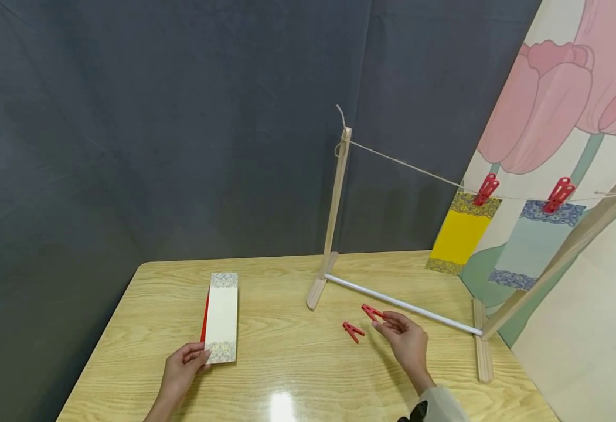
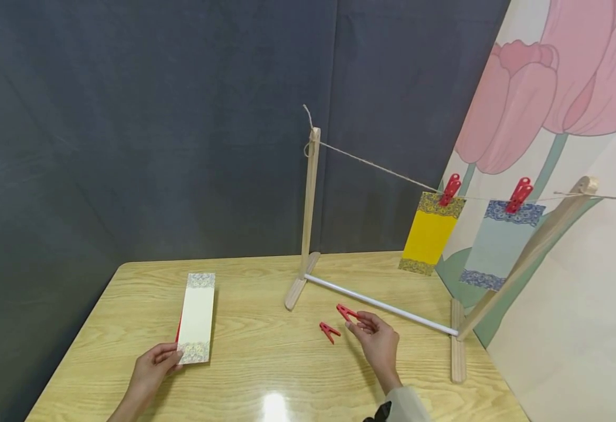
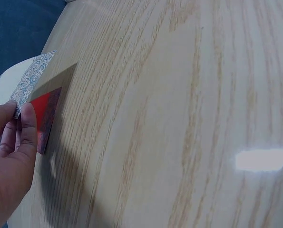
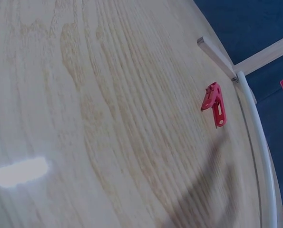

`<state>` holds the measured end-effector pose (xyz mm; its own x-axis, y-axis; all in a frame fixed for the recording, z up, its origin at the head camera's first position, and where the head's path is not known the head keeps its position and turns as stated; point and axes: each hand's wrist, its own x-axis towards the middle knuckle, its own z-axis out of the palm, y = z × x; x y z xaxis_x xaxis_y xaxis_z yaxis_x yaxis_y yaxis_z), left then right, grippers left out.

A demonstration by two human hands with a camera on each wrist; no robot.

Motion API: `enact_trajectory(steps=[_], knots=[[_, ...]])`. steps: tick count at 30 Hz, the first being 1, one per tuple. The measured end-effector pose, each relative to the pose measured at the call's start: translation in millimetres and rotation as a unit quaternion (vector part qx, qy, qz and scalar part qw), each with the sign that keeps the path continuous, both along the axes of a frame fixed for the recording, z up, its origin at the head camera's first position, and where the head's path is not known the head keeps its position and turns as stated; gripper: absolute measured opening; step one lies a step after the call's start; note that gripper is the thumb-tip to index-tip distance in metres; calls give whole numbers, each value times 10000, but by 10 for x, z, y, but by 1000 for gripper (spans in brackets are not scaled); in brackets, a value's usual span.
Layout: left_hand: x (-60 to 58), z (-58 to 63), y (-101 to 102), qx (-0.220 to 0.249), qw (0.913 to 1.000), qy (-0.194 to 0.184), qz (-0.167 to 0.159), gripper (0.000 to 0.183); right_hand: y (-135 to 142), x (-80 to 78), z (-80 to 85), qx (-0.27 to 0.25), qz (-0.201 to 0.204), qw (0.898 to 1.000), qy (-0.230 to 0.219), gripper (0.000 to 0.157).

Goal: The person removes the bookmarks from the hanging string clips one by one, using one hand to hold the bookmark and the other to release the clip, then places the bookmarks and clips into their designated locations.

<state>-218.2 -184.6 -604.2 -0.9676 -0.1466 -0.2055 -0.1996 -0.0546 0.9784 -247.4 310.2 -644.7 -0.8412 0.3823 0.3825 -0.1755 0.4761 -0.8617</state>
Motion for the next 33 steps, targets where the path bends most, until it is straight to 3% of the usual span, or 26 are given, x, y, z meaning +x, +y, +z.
enact_trajectory(steps=[17, 23, 27, 28, 30, 33], knots=[[-4, -64, -36, -177, 9997, -153, 53, 30, -131, 26, 8, 184, -28, 9997, 185, 35], [-1, -97, -42, -209, 9997, -124, 68, 30, -222, 113, 176, 145, -89, 9998, 60, 32], [-3, -122, -49, -284, 9995, -93, 98, 29, -345, 240, 450, 70, -190, 9995, -226, 29], [-4, -127, -49, -308, 9994, -93, 107, 29, -341, 241, 437, 106, -214, 9995, -222, 29], [-6, -132, -50, -333, 9993, -109, 127, 29, -408, 296, 566, 30, -356, 9984, -449, 30], [-7, -140, -54, -360, 9992, -134, 120, 29, -410, 297, 551, -28, -395, 9977, -558, 29]])
